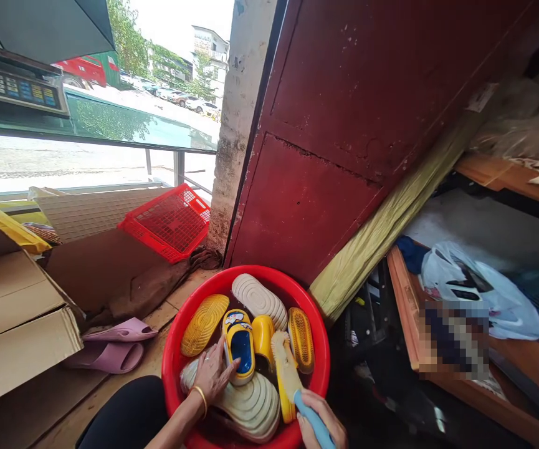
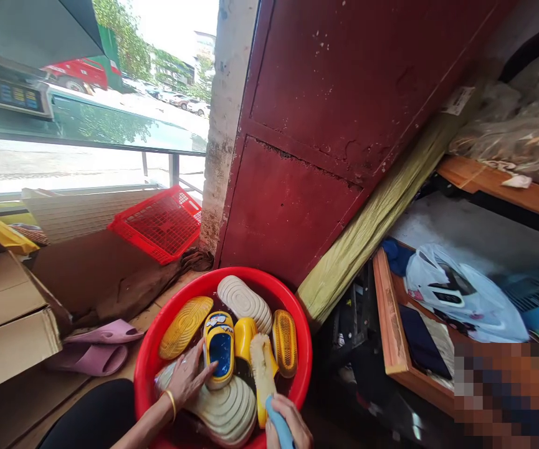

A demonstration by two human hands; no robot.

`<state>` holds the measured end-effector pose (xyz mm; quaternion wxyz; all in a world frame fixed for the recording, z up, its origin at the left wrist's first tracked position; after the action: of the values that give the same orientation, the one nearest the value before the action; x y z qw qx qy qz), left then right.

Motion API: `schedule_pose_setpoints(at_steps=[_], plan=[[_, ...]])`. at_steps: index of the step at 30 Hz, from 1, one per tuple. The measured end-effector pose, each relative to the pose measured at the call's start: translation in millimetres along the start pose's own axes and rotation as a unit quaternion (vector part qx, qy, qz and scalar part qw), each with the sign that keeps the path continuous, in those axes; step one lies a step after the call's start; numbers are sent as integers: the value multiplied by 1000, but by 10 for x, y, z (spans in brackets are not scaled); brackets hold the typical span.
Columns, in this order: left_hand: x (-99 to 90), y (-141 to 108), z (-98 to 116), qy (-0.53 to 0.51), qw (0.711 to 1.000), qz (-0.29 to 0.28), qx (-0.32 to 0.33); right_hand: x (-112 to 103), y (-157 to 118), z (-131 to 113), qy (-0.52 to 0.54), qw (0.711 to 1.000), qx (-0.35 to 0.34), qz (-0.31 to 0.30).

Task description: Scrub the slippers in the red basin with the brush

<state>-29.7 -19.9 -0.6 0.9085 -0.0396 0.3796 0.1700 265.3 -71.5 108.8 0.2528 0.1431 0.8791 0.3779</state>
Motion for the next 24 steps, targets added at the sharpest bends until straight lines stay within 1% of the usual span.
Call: schedule_pose_setpoints(at_steps=[2,5,7,8,10,12,14,16,18,20,22,24], plan=[[23,25,-38,-47,998,28,-13,159,-35,-41,7,1000,0,-3],[9,50,-80,-116,992,43,-27,450,-229,-118,20,999,-29,-34],[-27,64,-106,-152,987,50,-31,548,-352,-125,25,998,-47,-41],[-46,73,-121,-175,983,54,-35,545,-386,-107,24,998,-45,-34],[-81,96,-150,-224,971,63,-48,449,-381,-42,11,1000,-22,-2],[-109,117,-166,-263,959,74,-68,305,-306,8,-1,1000,1,26],[-138,118,-148,-293,950,76,-81,228,-219,-12,-3,999,6,34],[-182,88,-91,-317,942,69,-84,288,-179,-111,3,1000,-7,28],[-244,28,-17,-312,944,77,-78,464,-213,-246,16,999,-30,15],[-308,-38,40,-273,955,105,-53,651,-307,-343,33,998,-54,1],[-345,-81,48,-235,963,127,-22,730,-409,-335,46,997,-63,-5],[-347,-78,0,-217,967,134,-1,650,-464,-210,40,998,-49,9]])
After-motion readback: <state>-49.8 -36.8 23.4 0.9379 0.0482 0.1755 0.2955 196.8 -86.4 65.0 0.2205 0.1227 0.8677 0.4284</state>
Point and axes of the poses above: each hand's wrist, its own y-axis towards the middle knuckle, its own x-axis out of the palm, z = x × y, the point moved 1 cm from there along y, towards the middle knuckle, and after that the axes turned 11 degrees about z, right-handed, at the moved point
